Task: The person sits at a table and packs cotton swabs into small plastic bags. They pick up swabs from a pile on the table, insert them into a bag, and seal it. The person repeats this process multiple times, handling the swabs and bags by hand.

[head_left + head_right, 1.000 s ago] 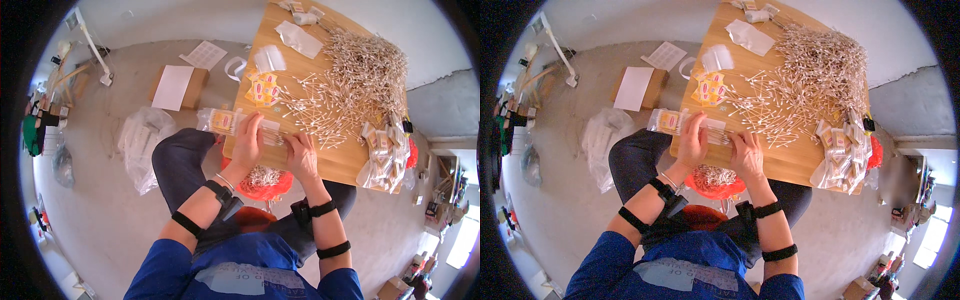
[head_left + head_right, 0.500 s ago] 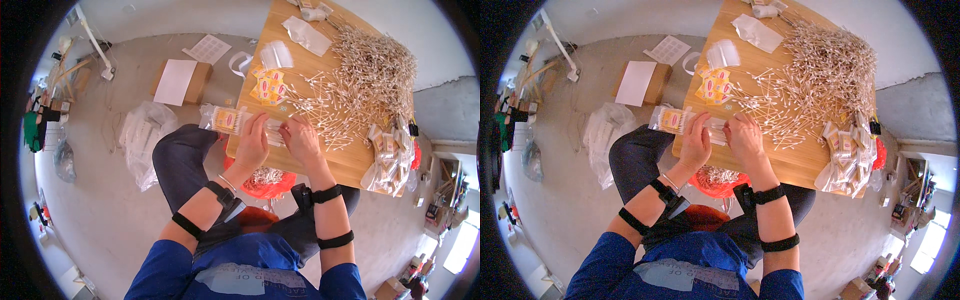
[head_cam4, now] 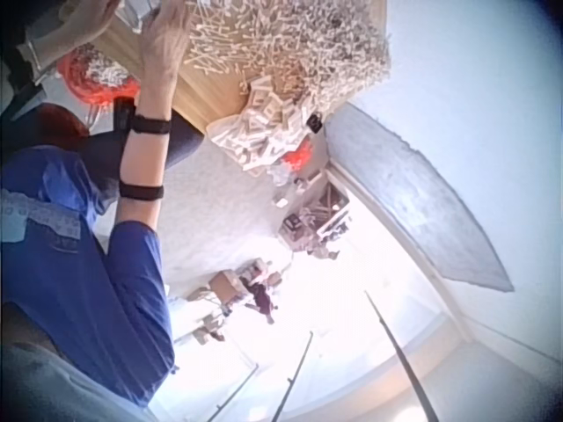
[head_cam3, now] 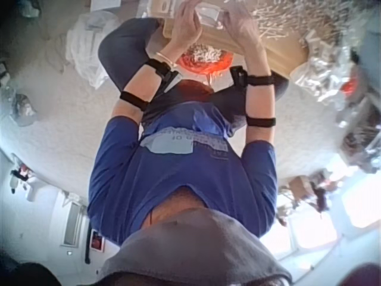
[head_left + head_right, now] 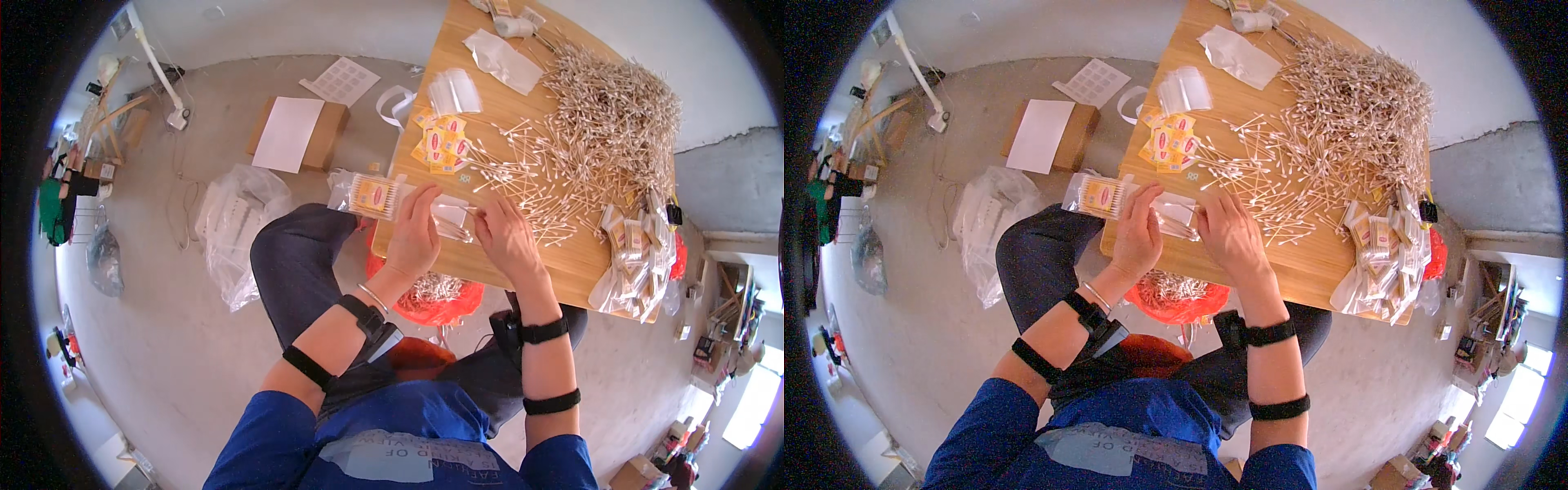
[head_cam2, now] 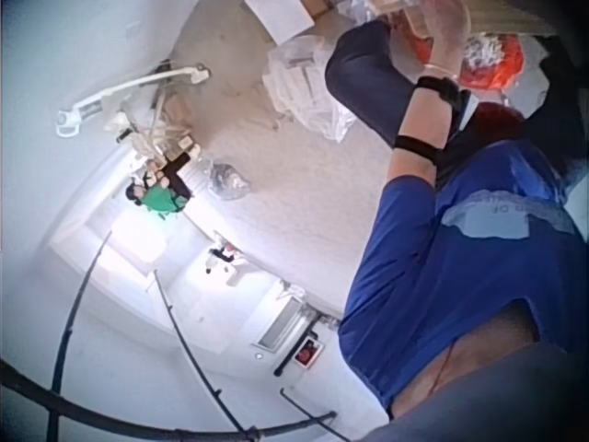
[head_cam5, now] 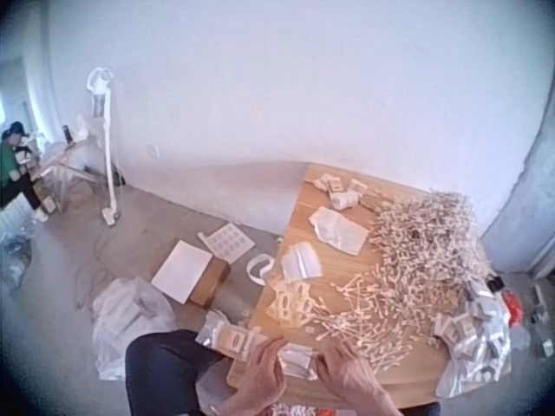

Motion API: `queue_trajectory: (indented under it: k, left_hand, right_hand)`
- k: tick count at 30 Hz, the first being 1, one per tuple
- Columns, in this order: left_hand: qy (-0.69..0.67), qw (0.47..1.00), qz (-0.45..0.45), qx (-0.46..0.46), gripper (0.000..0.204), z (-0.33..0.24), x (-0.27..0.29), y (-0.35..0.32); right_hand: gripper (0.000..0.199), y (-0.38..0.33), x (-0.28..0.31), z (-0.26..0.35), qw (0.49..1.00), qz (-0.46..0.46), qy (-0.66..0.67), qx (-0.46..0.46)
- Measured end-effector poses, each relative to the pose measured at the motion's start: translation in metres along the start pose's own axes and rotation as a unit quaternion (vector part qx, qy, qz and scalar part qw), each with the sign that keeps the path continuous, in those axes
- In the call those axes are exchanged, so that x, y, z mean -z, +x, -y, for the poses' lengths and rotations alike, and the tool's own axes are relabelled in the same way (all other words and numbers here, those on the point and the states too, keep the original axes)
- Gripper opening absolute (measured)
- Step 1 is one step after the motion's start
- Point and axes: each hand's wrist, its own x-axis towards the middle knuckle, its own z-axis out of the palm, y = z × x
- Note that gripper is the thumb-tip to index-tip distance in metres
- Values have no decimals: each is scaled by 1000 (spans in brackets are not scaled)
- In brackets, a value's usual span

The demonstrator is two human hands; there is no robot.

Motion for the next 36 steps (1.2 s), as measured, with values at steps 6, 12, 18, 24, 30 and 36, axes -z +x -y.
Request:
queue_trajectory:
  k: [6, 12, 18, 24, 30, 36]
  left_hand:
    - [37, 998, 12, -50, 43, 0, -7, 2]
    - [146, 977, 105, -111, 47, -13, -1, 5]
    - [108, 981, 127, -101, 43, -14, -2, 7]
    - [92, 984, 124, -85, 33, -12, -3, 6]
    - [129, 982, 108, -83, 35, -11, -4, 3]
    - [132, 983, 104, -78, 38, -10, -4, 1]
  right_hand:
    - [11, -66, 2, 24, 998, 49, 22, 38]
    - [21, -74, 1, 16, 999, 6, 43, -18]
    - [26, -49, -4, -40, 979, -164, -37, -113]
    - [21, -31, 2, -70, 960, -212, -76, -165]
    - [24, -6, -4, -40, 970, -177, -150, -74]
    - [20, -11, -25, -25, 979, -163, -88, -84]
